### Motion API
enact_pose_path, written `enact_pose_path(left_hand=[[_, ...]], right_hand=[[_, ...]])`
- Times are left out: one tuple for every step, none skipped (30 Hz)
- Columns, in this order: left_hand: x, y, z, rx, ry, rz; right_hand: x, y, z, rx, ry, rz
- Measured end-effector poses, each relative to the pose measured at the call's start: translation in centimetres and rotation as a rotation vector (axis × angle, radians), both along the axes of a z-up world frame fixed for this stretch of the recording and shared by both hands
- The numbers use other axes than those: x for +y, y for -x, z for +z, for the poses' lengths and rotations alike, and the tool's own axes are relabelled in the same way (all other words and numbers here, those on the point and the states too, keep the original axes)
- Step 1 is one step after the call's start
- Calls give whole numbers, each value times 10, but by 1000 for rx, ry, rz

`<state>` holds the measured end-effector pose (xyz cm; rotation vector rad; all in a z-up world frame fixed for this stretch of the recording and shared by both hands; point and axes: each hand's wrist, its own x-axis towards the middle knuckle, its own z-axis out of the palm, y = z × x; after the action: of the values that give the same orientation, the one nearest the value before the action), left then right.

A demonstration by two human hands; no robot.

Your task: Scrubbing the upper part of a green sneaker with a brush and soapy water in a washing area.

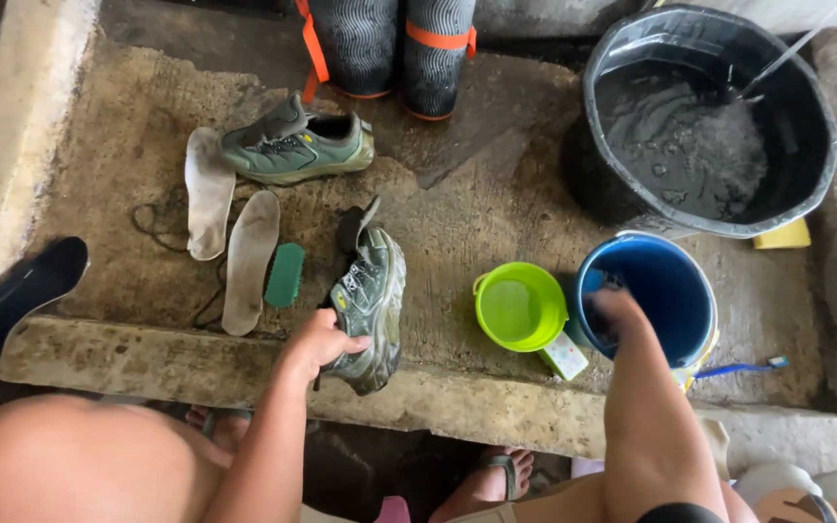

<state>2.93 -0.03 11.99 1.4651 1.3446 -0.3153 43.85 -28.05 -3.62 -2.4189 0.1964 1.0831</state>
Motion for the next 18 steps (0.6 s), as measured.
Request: enact_pose_path(left_hand=[[5,3,-3,7,-6,-6],[9,7,-7,13,-8,-12],[3,5,-5,20,-4,-11],[0,1,-2,-7,15,51],[-4,-3,2,-34,34,112],[-6,-1,-11,-38,35,107],[-7,1,-24,-70,-30,55],[-11,3,-38,-104,-90,8],[-11,5,-50,-111,-84,7],[-11,7,-63,-115,-170,-42],[-11,8,-76,-118,-257,-90],[-14,7,-67,-130,-256,-83],[-17,6,-58,-140,-300,-91],[-19,7,-50,-144,-345,-98],[-17,6,-51,-151,-343,-90],[-15,7,-52,-151,-332,-126],[-14,6,-54,-152,-322,-163],[-13,9,-51,-156,-314,-157]], right_hand=[[5,6,25,-86,-170,-169],[10,14,50,-173,-336,-340],[17,12,58,-167,-331,-339],[25,7,67,-262,-546,-466],[34,4,78,-357,-761,-590],[48,21,96,-363,-761,-593],[63,39,113,-411,-733,-357],[77,56,132,-454,-693,-116],[88,101,144,-461,-688,-113],[102,146,157,-669,-684,316],[115,191,168,-858,-652,753],[117,227,151,-867,-649,763],[118,263,133,-554,-554,725],[120,300,114,-242,-452,673],[124,314,113,-248,-448,682],[127,329,112,-392,-392,761],[129,344,111,-536,-333,837],[147,325,97,-536,-325,844]])
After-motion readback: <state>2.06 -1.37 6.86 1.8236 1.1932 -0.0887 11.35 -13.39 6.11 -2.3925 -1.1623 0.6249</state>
